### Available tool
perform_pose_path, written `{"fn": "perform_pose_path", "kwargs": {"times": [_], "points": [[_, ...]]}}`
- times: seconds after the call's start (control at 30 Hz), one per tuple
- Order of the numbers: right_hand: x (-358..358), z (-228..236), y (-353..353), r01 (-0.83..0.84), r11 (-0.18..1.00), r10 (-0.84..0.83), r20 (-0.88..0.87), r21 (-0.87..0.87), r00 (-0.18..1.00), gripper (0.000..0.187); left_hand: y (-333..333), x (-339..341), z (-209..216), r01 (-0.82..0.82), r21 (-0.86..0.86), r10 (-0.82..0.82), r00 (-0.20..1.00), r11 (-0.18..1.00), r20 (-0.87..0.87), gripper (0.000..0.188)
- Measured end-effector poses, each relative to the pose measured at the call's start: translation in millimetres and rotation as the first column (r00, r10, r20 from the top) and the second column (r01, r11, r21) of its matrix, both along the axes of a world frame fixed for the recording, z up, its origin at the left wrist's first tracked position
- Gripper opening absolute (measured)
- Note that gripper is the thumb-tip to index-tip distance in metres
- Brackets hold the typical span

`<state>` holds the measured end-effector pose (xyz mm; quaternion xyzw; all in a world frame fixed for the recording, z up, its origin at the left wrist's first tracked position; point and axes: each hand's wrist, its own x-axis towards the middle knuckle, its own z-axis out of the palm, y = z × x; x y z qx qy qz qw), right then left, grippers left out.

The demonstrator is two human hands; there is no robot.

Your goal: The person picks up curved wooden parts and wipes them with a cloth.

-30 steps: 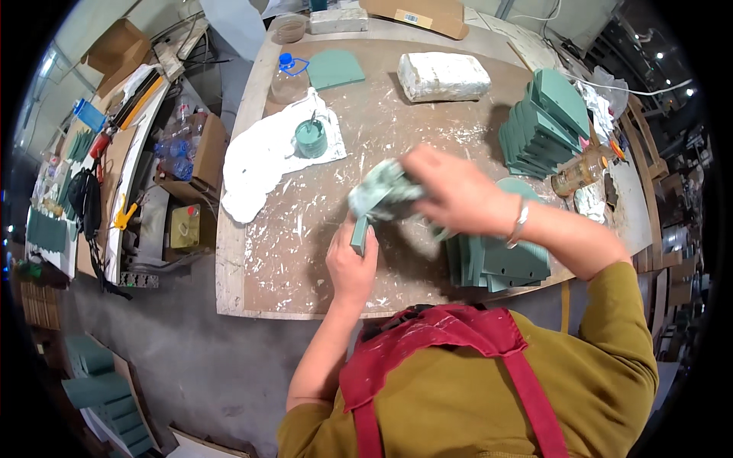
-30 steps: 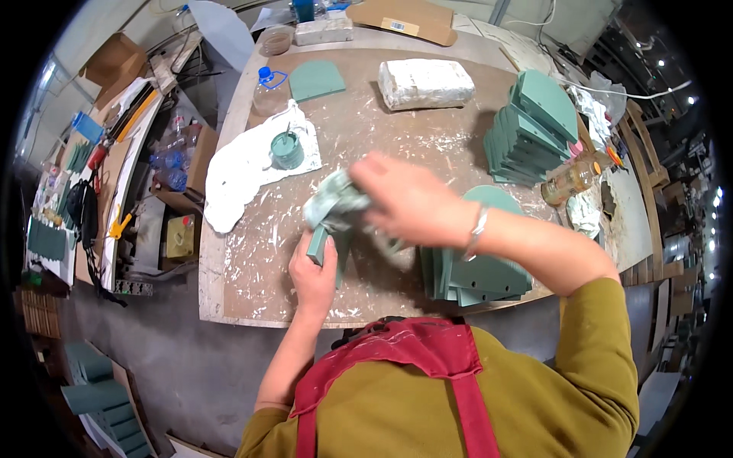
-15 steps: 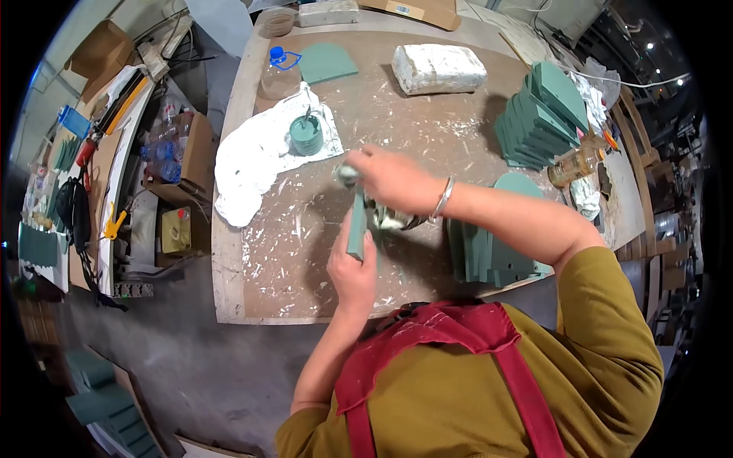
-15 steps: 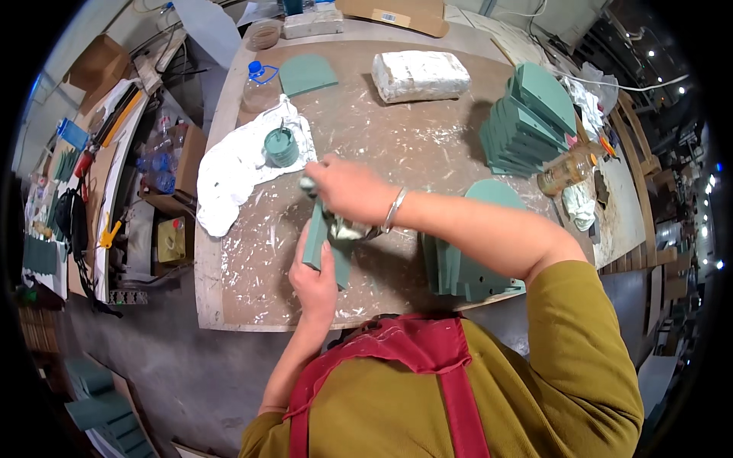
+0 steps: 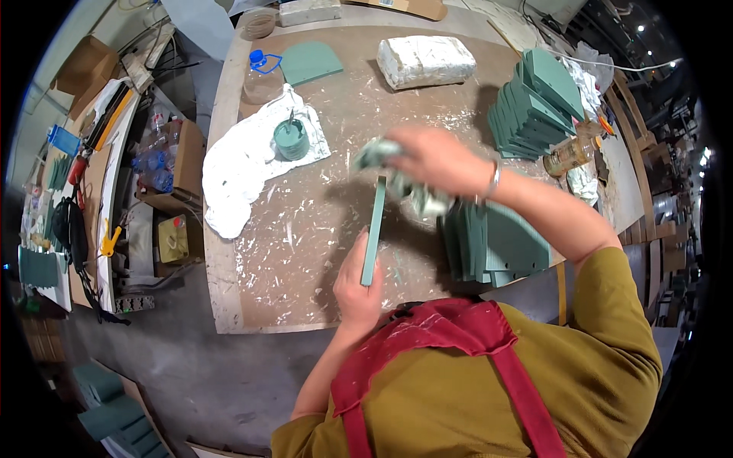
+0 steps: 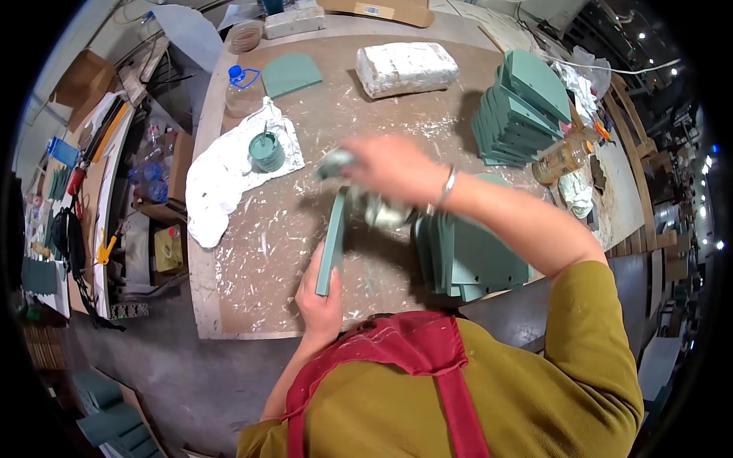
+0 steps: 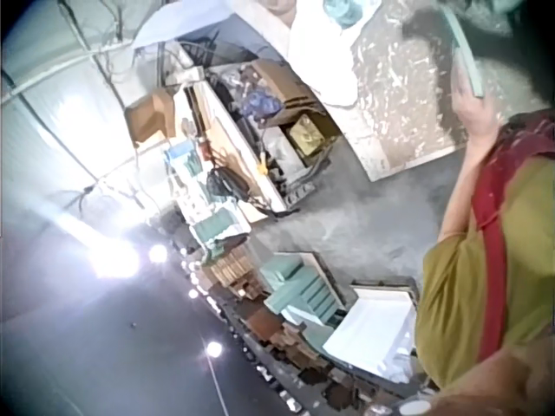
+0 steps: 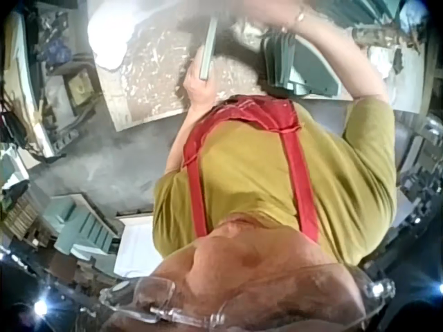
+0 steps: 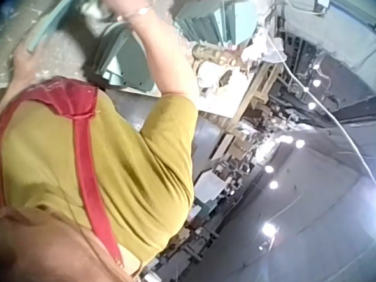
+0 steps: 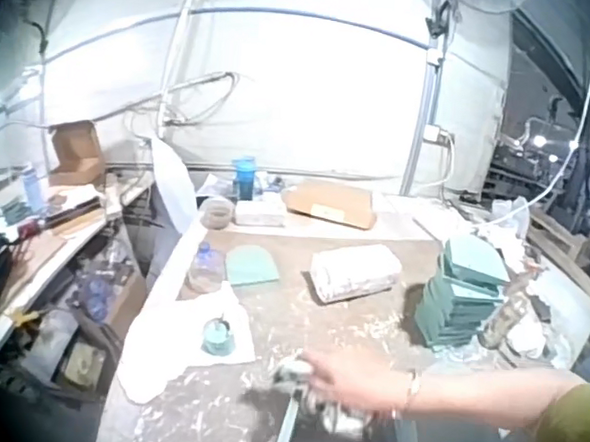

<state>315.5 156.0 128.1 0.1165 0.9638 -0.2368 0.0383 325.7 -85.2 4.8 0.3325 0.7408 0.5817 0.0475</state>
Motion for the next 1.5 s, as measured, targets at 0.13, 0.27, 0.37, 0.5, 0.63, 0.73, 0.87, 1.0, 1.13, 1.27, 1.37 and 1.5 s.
{"fn": "perform_pose_path", "kwargs": {"times": [0.13,0.27,0.37,0.5,0.63,0.73,0.87,1.0,1.13,1.27,1.37,1.5], "points": [[10,-13,-68,-0.379,0.907,0.393,-0.041,0.184,0.919,0.028,-6,2,-10,-0.002,-0.036,0.003,0.999,0.999,0.034,0.044],[-16,-43,-38,-0.184,0.982,0.18,-0.118,-0.027,0.977,0.02,-1,4,-5,-0.003,-0.005,0.003,0.996,1.0,0.087,0.043],[-36,-45,-18,-0.087,0.988,0.093,0.049,-0.125,0.994,0.024,0,5,-9,-0.016,0.026,0.015,1.0,1.0,0.026,0.044],[-48,-80,5,-0.002,0.982,0.022,0.104,-0.191,0.994,0.03,-2,7,-17,-0.024,0.076,0.02,0.998,0.997,0.055,0.045],[-51,-131,24,-0.088,0.995,0.095,0.205,-0.044,0.974,0.028,-2,5,-17,-0.035,0.119,0.032,0.999,0.992,0.027,0.044],[-44,-147,27,-0.105,0.993,0.114,0.196,-0.057,0.974,0.03,-8,5,-10,-0.071,0.101,0.043,0.967,0.992,0.25,0.044],[-45,-78,44,0.0,0.998,0.017,0.306,-0.056,0.952,0.034,-10,0,-14,-0.082,0.108,0.057,0.975,0.991,0.217,0.043],[-23,-11,12,-0.042,0.995,0.048,0.066,-0.088,0.997,0.033,-10,1,-14,-0.085,0.089,0.066,0.977,0.992,0.203,0.043],[0,-19,-67,-0.435,0.878,0.459,-0.098,0.198,0.883,0.018,-12,5,-27,-0.009,0.045,0.004,0.994,0.999,0.109,0.043],[-27,-27,-27,0.064,0.953,-0.005,0.196,-0.297,0.981,0.02,-7,4,-17,-0.004,0.115,-0.01,0.993,0.993,0.118,0.046],[-27,-89,21,0.228,0.855,-0.131,0.232,-0.466,0.964,0.03,-6,7,-23,0.022,0.181,-0.054,0.983,0.983,0.174,0.045],[-27,-83,-3,0.324,0.367,-0.265,0.236,-0.872,0.935,0.031,-18,10,-40,-0.023,0.245,-0.005,0.993,0.969,0.115,0.044]]}}
